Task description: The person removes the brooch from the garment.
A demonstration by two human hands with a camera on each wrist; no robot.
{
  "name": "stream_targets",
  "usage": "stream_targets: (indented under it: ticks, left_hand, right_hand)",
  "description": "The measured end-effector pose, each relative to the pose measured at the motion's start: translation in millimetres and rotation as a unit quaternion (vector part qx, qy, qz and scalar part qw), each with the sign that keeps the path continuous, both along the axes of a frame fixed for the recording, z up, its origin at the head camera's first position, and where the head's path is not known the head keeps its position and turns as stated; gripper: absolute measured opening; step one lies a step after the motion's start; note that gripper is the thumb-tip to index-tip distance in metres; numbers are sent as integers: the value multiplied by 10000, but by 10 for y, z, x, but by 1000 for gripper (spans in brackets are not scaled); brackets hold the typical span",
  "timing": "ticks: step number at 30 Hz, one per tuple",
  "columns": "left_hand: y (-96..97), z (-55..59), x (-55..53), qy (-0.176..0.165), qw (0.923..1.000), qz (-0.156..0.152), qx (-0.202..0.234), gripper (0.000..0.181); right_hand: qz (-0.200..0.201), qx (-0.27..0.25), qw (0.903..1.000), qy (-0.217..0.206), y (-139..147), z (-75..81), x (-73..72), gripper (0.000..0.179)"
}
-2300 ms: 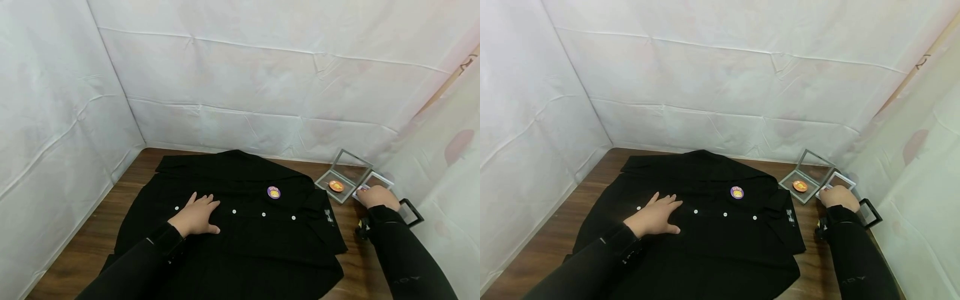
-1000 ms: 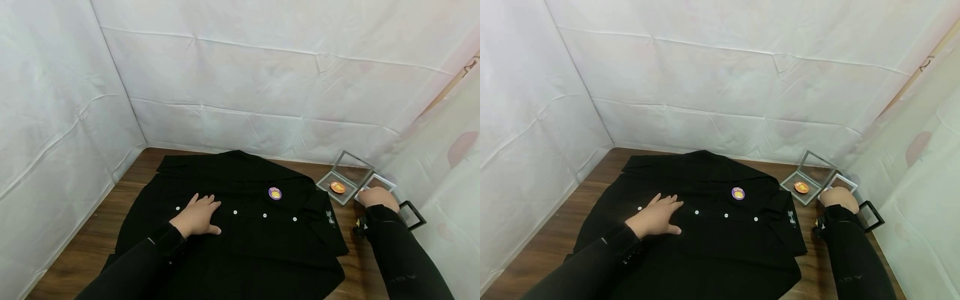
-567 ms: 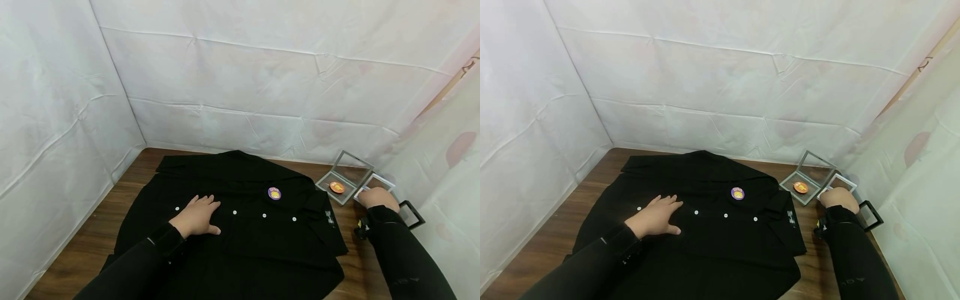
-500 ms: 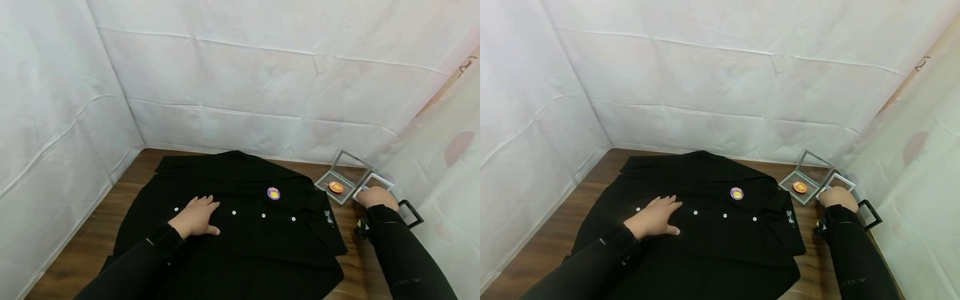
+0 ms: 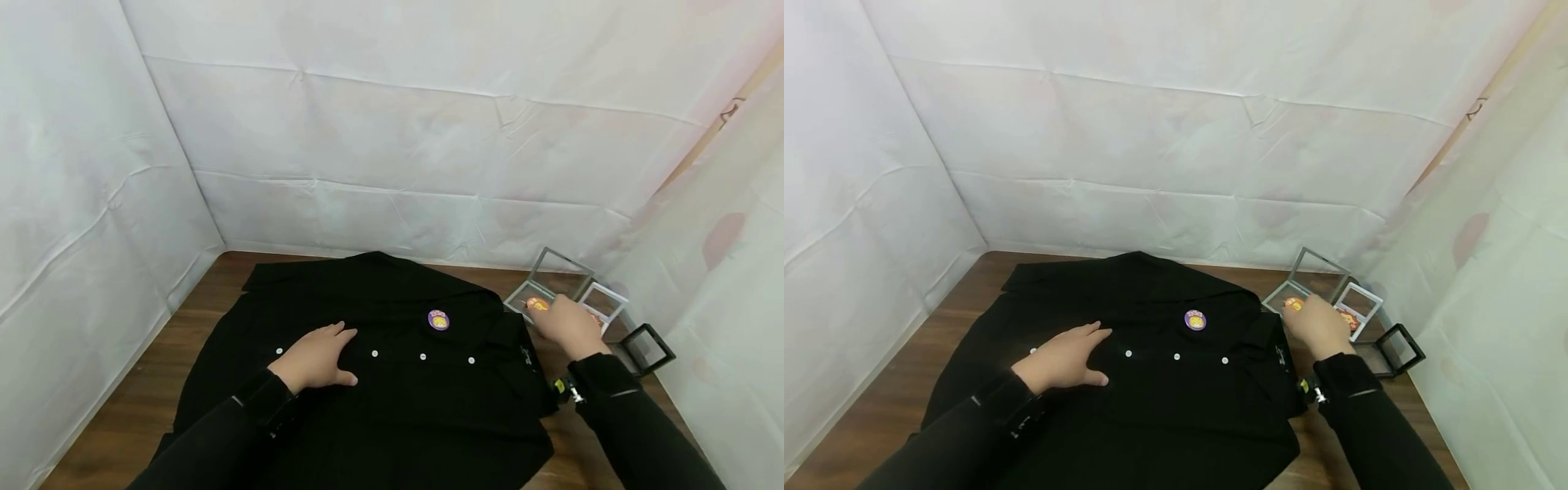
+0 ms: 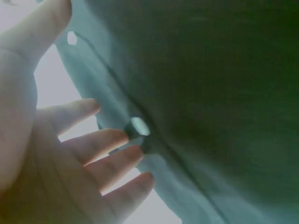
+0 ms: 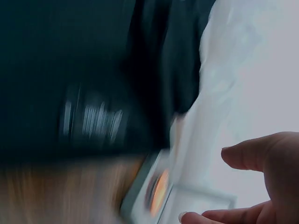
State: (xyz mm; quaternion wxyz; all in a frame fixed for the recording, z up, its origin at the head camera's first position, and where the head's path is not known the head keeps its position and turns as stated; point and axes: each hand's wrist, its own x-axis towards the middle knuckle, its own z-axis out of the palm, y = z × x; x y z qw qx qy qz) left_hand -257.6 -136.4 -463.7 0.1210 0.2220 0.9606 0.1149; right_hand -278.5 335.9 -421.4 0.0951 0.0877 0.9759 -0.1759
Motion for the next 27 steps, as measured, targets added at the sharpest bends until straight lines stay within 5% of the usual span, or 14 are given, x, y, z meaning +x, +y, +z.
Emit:
stream_targets:
  ticks: [7, 13, 20, 27]
  left_hand:
    - [292, 158, -95, 390, 9990, -162, 138, 84]
    - [620, 240, -158, 454, 9983, -303, 184, 91]
    - [939, 195, -272, 567, 9973, -460, 27, 94]
    - [1044, 63, -414, 561, 9974, -242, -393, 99]
  right_hand:
    - [689, -299, 9939, 804, -476, -8, 180, 73]
    - [1071, -214, 9864, 1226, -743, -113, 176, 66]
    - [1189, -109, 9847, 1266, -969, -268, 97, 62]
    - [1327, 9, 9864, 971, -1207, -391, -8, 64]
